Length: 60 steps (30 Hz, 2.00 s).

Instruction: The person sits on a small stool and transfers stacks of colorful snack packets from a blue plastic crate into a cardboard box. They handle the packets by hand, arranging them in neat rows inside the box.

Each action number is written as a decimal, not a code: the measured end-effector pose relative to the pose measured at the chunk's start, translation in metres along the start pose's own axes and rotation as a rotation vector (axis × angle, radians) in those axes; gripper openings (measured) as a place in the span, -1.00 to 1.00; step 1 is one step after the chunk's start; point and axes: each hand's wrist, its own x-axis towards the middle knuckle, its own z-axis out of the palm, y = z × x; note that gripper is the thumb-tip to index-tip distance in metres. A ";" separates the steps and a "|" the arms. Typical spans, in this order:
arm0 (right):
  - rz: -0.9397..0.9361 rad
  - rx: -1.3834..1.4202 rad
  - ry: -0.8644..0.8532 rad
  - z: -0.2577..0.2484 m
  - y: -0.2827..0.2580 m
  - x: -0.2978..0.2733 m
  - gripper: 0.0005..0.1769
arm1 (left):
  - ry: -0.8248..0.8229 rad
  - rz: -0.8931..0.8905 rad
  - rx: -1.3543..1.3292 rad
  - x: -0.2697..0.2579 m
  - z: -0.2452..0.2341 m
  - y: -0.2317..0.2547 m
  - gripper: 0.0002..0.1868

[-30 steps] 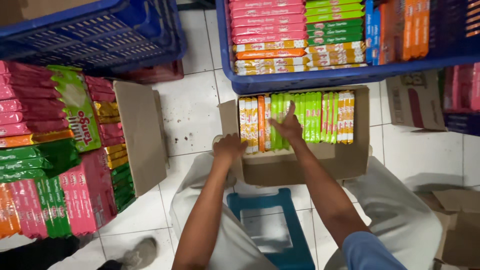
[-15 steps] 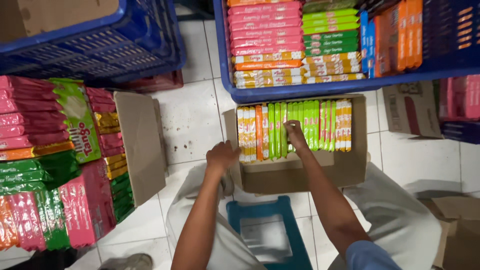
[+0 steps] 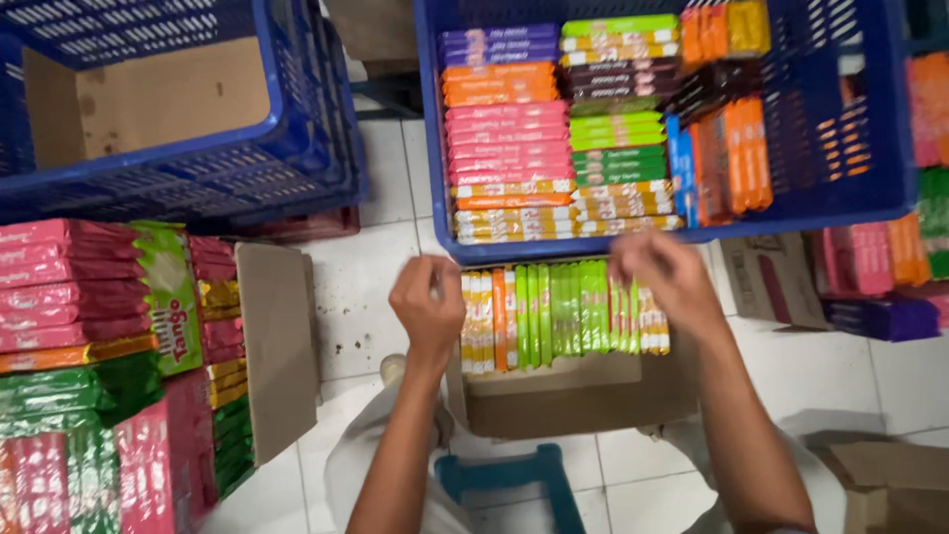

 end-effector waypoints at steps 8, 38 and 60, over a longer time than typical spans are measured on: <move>0.262 -0.252 0.035 -0.010 0.207 0.225 -0.59 | -0.075 0.023 0.439 0.068 0.057 0.046 -0.59; 0.256 -1.116 0.013 0.088 0.109 0.285 -0.41 | -0.113 -0.101 0.544 0.065 0.068 0.038 -0.59; -0.272 -0.939 0.049 -0.019 -0.127 0.105 -0.13 | 0.030 0.008 0.458 0.058 0.077 0.018 -0.56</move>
